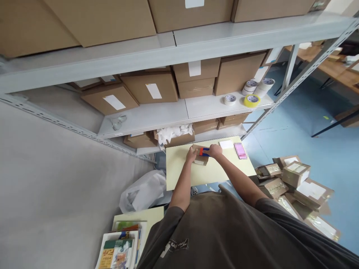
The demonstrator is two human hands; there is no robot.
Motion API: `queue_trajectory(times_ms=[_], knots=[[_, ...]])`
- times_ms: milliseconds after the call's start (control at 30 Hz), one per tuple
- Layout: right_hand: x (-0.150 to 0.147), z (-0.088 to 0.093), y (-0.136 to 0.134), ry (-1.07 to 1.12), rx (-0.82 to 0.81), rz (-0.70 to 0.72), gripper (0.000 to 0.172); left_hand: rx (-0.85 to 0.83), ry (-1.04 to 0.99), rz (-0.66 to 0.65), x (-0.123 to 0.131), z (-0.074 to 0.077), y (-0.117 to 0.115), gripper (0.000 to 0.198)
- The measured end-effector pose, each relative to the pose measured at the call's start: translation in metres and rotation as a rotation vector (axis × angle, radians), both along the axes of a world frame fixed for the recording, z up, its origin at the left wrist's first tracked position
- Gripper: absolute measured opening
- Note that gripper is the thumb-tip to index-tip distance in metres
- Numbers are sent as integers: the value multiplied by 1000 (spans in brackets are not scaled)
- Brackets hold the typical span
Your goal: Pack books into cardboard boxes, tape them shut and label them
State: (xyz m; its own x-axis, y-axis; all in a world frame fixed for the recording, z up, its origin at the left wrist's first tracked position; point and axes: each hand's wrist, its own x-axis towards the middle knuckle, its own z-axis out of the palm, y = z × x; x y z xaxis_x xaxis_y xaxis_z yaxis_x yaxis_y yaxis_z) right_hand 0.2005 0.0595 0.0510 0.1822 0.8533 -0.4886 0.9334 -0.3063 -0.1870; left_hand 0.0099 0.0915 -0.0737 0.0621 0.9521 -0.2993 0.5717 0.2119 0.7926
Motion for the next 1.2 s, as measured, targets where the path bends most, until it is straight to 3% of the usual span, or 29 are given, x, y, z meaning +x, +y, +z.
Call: queue_trajectory(times_ms=[167,333,433,500,567,767,833,900,1100,1200], knots=[[18,6,-2,34,-13,-1,79,-40,70,10,20,-2,-13,67],[98,-4,-36,-23,9,-27,73,-61,121,72,32,-7,-22,65],[150,-21,-56,-68,-17,-91,71,-61,131,75,33,-7,-21,65],[164,-35,-59,-73,-23,-132,69,-67,138,83,34,-4,-18,64],[155,-50,-53,-58,-27,-140,66,-76,136,84,36,-2,-16,63],[65,-78,-20,50,-77,-69,48,-63,117,92,35,3,-14,61],[57,-84,-22,65,-81,-68,42,-66,105,101,32,2,-16,62],[67,-92,-35,67,-82,-96,38,-67,99,114,31,1,-20,62],[139,-119,-97,70,-178,-228,26,-61,107,138,32,-3,-26,63],[150,-123,-105,122,-186,-226,19,-55,103,144,31,-4,-27,66]])
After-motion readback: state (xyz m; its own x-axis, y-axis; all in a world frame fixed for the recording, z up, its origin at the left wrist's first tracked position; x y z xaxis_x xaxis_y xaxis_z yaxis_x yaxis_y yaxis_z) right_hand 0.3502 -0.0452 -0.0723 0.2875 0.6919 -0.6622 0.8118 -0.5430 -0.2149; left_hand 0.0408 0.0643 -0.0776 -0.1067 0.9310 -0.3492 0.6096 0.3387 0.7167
